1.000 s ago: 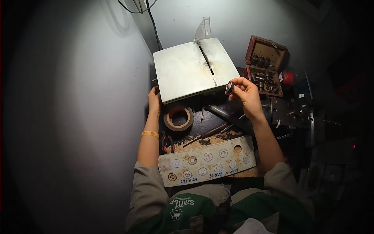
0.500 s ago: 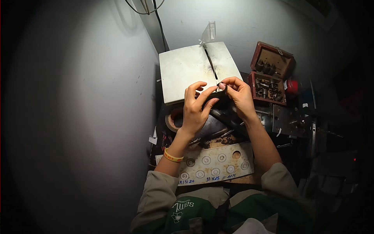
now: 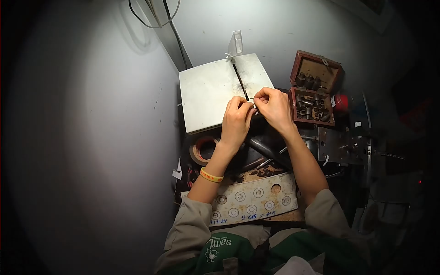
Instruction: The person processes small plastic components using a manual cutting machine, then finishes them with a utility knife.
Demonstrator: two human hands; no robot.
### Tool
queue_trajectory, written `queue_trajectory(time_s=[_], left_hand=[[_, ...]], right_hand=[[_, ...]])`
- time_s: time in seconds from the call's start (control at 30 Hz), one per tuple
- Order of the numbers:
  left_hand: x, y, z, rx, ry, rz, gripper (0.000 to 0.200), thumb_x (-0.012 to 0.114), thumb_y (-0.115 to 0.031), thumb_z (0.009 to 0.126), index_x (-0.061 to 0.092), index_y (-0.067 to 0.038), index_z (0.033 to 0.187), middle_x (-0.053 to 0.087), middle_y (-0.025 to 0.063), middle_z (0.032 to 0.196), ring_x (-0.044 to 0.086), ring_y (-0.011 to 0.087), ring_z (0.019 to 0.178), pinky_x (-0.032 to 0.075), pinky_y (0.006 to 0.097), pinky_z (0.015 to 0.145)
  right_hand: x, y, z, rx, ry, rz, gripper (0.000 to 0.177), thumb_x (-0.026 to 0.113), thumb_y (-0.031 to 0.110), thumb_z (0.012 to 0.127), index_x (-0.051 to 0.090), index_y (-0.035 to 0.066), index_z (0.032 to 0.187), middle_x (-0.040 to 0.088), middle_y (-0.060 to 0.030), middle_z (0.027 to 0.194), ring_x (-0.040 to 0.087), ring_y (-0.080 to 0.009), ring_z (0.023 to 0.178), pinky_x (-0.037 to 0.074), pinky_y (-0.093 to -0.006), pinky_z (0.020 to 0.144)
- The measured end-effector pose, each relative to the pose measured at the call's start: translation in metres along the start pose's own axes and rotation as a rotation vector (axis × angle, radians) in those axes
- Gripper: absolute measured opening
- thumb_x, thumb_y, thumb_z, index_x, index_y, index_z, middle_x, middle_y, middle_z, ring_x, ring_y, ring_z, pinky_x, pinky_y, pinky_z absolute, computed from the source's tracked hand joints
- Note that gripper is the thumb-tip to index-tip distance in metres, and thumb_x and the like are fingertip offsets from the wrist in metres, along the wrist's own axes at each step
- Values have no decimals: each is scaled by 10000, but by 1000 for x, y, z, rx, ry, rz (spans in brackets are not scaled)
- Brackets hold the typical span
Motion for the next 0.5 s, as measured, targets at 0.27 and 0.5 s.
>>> queue_trajectory(time_s=[0.27,0.5], left_hand=[[1,7,7,-52,-66,88,92,709,-12,773,668,24,847,566,128,898,568,287,832,472,376,735],[5,10,13,-102,-123,166,93,708,-25,763,669,23,833,571,129,886,556,296,850,462,391,753]], right_hand=[[7,6,11,-17,-63,-141,144,621,139,785,692,15,802,687,-180,790,675,-364,757,536,-436,696],[13,6,19,-63,-121,-195,135,623,129,796,682,7,803,678,-185,851,668,-372,760,532,-453,681]])
Point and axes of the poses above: each hand's wrist, its own z-axis towards the middle knuckle, its own x-axis out of the palm, y = z × x, the point moved 8 cm from there along z, towards the middle knuckle
